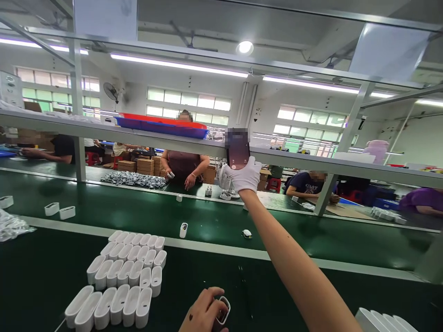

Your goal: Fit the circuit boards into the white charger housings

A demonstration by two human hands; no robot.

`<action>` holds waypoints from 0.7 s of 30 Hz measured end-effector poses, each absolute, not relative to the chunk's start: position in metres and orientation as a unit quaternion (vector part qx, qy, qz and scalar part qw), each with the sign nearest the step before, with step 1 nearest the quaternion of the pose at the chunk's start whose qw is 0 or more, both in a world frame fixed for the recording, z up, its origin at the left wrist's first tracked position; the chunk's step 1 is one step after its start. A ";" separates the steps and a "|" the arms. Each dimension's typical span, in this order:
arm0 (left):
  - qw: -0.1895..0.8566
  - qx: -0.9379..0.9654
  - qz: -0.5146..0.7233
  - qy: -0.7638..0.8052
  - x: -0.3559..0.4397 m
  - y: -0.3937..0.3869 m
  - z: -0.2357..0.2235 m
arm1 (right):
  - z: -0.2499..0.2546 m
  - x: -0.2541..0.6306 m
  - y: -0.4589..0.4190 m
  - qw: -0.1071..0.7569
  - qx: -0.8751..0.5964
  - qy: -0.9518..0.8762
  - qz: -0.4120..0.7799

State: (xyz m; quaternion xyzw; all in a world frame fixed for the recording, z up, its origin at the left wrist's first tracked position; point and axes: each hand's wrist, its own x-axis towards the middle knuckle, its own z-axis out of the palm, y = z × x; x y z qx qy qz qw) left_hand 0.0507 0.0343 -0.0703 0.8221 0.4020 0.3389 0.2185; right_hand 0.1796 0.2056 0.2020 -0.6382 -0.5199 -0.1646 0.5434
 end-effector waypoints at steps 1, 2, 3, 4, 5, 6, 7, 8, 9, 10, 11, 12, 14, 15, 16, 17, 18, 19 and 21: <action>0.218 0.821 0.338 0.405 0.051 0.034 -0.071 | 0.202 0.179 0.205 0.543 -0.639 -0.520 -0.160; 0.218 0.820 0.338 0.407 0.052 0.034 -0.071 | 0.202 0.179 0.205 0.542 -0.641 -0.520 -0.156; 0.216 0.820 0.338 0.407 0.052 0.034 -0.071 | 0.203 0.179 0.204 0.541 -0.643 -0.520 -0.150; 0.216 0.821 0.338 0.407 0.052 0.034 -0.071 | 0.203 0.178 0.203 0.539 -0.647 -0.520 -0.144; 0.217 0.821 0.337 0.406 0.052 0.034 -0.071 | 0.204 0.178 0.203 0.537 -0.651 -0.519 -0.136; 0.219 0.822 0.336 0.405 0.051 0.034 -0.070 | 0.206 0.177 0.202 0.534 -0.655 -0.518 -0.129; 0.222 0.822 0.336 0.403 0.051 0.034 -0.070 | 0.208 0.176 0.202 0.531 -0.661 -0.516 -0.122; 0.224 0.822 0.336 0.401 0.050 0.034 -0.070 | 0.211 0.175 0.202 0.528 -0.666 -0.513 -0.115; 0.224 0.823 0.338 0.399 0.049 0.034 -0.070 | 0.215 0.175 0.202 0.527 -0.671 -0.510 -0.111; 0.224 0.823 0.339 0.397 0.049 0.034 -0.070 | 0.219 0.175 0.203 0.526 -0.676 -0.505 -0.107; 0.222 0.824 0.341 0.395 0.049 0.034 -0.070 | 0.223 0.174 0.204 0.525 -0.680 -0.501 -0.105; 0.219 0.825 0.341 0.394 0.049 0.034 -0.071 | 0.228 0.174 0.206 0.525 -0.682 -0.498 -0.104; 0.214 0.828 0.339 0.392 0.049 0.035 -0.072 | 0.237 0.175 0.209 0.525 -0.684 -0.495 -0.102; 0.212 0.829 0.340 0.390 0.049 0.035 -0.073 | 0.242 0.175 0.210 0.526 -0.684 -0.495 -0.102; 0.211 0.830 0.342 0.387 0.049 0.036 -0.075 | 0.247 0.175 0.212 0.526 -0.685 -0.494 -0.102; 0.209 0.831 0.344 0.383 0.049 0.037 -0.076 | 0.251 0.175 0.213 0.526 -0.686 -0.493 -0.101; 0.208 0.832 0.346 0.380 0.049 0.038 -0.078 | 0.255 0.175 0.214 0.525 -0.688 -0.491 -0.100; 0.207 0.834 0.346 0.376 0.050 0.039 -0.080 | 0.258 0.175 0.215 0.524 -0.689 -0.490 -0.099; 0.201 0.839 0.347 0.369 0.051 0.041 -0.084 | 0.264 0.175 0.219 0.521 -0.694 -0.488 -0.094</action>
